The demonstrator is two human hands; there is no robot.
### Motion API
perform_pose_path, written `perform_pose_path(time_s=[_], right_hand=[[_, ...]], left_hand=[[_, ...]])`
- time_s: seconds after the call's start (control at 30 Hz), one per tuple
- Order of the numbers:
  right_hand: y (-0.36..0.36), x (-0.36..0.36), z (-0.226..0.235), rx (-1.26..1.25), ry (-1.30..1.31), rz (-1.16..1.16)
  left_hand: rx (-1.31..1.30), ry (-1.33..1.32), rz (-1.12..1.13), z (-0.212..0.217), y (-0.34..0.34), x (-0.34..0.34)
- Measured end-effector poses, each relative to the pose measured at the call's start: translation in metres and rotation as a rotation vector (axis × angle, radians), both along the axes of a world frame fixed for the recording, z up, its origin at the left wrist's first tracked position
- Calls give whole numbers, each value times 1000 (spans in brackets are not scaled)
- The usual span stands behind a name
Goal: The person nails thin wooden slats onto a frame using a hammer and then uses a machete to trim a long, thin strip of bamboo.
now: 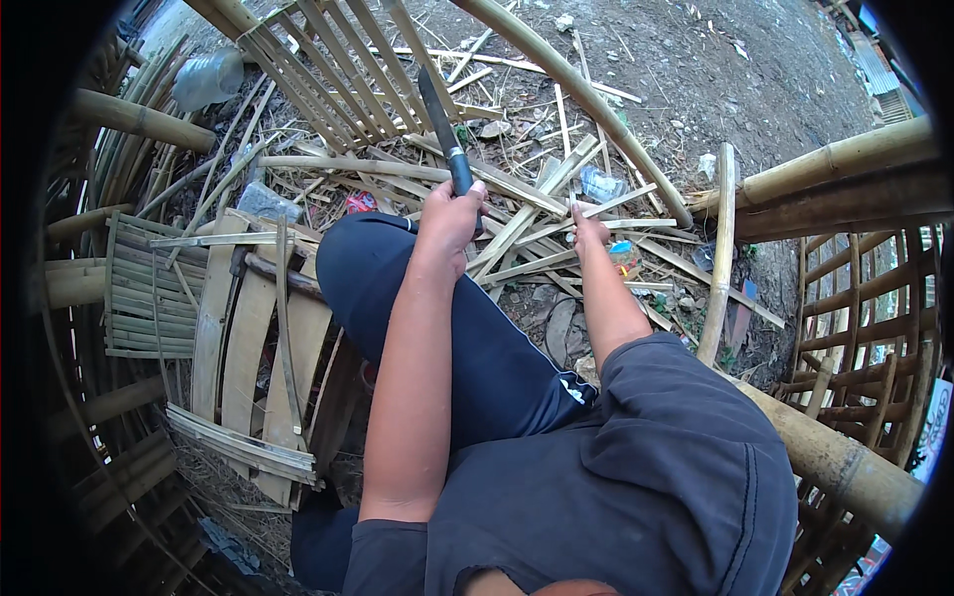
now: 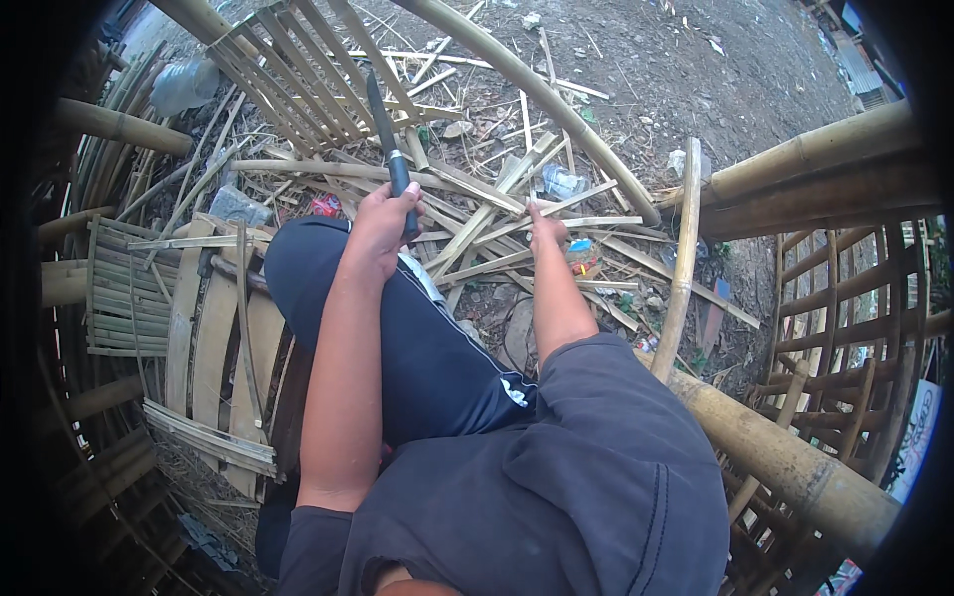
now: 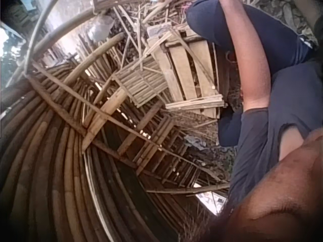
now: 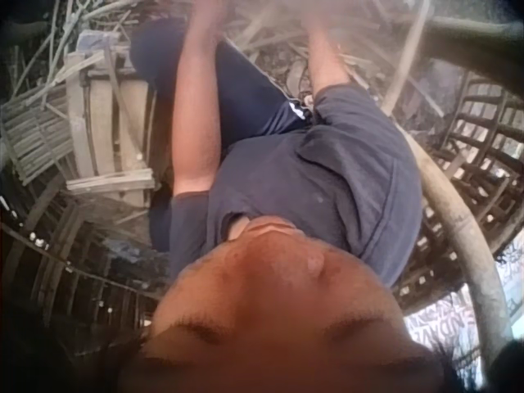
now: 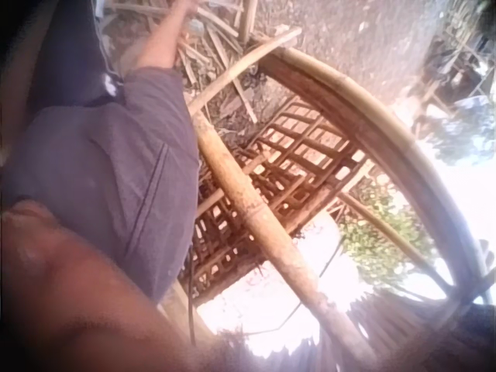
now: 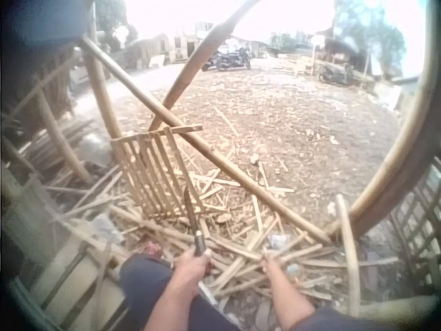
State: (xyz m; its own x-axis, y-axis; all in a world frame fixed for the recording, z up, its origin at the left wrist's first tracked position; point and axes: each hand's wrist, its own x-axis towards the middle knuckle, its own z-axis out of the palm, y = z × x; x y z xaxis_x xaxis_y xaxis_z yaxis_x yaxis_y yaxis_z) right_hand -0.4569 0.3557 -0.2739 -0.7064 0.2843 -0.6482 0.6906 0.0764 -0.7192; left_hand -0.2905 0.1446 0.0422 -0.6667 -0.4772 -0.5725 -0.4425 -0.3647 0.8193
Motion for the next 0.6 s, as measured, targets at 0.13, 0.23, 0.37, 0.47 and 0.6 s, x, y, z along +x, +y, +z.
perform_pose_path(time_s=[0.13,0.23,0.37,0.47,0.6], right_hand=[[-6,19,-2,-82,42,12],[-3,18,-5,-68,123,-4],[-16,44,9,-265,457,-45],[-21,70,39,-390,488,98],[-31,90,80,-382,586,317]], left_hand=[[1,-2,22,1,-2,4],[17,6,20,4,3,1],[25,8,22,2,4,-1],[23,-1,45,-1,0,3],[18,8,54,-5,-1,4]])
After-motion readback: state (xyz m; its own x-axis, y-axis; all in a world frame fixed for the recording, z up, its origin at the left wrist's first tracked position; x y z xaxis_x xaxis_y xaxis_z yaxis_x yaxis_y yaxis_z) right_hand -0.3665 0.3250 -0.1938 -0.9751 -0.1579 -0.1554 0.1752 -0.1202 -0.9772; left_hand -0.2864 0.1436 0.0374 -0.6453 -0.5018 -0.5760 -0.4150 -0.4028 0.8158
